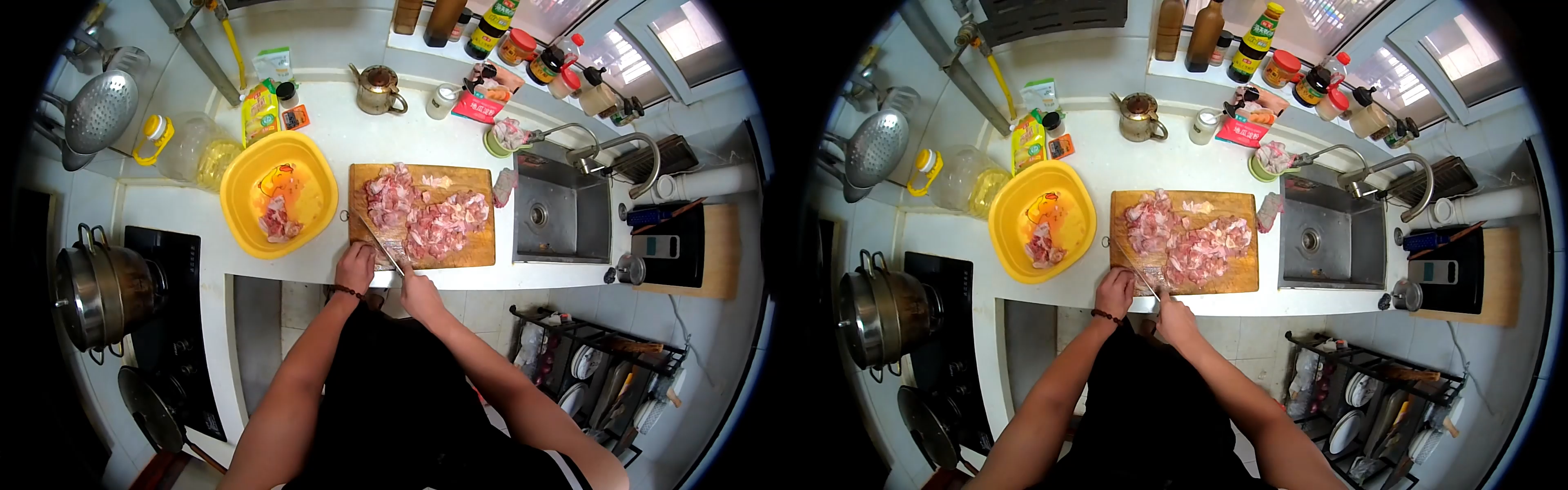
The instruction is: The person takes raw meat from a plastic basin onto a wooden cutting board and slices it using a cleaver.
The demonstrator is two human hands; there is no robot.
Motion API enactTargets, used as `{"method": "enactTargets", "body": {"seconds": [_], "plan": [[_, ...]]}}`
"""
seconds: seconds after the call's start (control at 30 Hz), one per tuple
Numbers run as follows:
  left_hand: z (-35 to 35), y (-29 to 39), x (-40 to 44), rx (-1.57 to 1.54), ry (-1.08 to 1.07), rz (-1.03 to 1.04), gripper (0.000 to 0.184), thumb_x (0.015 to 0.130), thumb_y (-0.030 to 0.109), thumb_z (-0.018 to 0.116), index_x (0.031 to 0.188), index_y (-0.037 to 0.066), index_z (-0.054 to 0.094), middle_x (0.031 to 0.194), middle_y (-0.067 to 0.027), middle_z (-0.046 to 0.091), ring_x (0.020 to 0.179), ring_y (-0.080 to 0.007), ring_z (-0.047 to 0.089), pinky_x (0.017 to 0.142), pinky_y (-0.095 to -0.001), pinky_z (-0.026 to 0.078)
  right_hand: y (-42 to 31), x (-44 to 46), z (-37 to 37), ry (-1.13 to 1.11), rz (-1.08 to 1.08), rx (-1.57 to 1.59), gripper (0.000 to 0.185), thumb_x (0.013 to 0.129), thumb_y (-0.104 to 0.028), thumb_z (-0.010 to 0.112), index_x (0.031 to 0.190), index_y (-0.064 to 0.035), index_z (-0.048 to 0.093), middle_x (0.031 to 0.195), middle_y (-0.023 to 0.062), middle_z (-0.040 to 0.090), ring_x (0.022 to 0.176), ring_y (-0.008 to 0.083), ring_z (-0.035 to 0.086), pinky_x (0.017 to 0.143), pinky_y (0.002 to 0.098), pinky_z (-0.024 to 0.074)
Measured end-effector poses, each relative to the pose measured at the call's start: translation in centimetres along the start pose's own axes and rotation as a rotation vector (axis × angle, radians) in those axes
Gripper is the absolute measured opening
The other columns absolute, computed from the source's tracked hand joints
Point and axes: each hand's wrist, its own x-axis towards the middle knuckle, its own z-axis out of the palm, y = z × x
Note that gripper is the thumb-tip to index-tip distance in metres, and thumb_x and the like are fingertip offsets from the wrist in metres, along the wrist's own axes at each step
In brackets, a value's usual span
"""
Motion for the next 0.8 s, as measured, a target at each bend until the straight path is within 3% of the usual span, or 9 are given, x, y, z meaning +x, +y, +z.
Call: {"method": "enactTargets", "body": {"seconds": [0.37, 0.67, 0.8], "plan": [[-1.2, 0.4, 0.5, 0.101, -0.051, -0.124, 0.014, 0.089, 0.014, 0.070, 0.093, 0.004, 0.061, 0.095, -0.0148, 0.061, 0.088, -0.0387, 0.064, 0.077, -0.0486, 0.054, -0.2, 1.8, 0.7, 0.092, -0.064, 0.068, 0.048, 0.085, 0.001, 0.058, 0.133, 0.0076, 0.055, 0.085, 0.0349, 0.069, 0.082, 0.0510, 0.070, 0.079, 0.0589, 0.0571], [-1.6, 0.2, -0.6, 0.166, -0.102, -0.132, 0.018, 0.090, 0.019, 0.072, 0.094, 0.006, 0.060, 0.094, -0.0157, 0.060, 0.086, -0.0386, 0.064, 0.072, -0.0502, 0.052, -0.1, 1.1, 1.2, 0.113, -0.009, 0.130, 0.035, 0.089, -0.001, 0.057, 0.123, 0.0086, 0.059, 0.081, 0.0363, 0.068, 0.081, 0.0517, 0.070, 0.077, 0.0603, 0.0562], [-2.8, 2.8, -0.2, 0.258, -0.165, -0.094, 0.024, 0.089, 0.023, 0.075, 0.101, 0.006, 0.063, 0.100, -0.0145, 0.062, 0.092, -0.0371, 0.062, 0.079, -0.0496, 0.050, -0.1, 1.0, 1.4, 0.134, -0.008, 0.162, 0.032, 0.091, -0.002, 0.056, 0.120, 0.0092, 0.059, 0.081, 0.0366, 0.067, 0.081, 0.0523, 0.069, 0.077, 0.0607, 0.0559]]}}
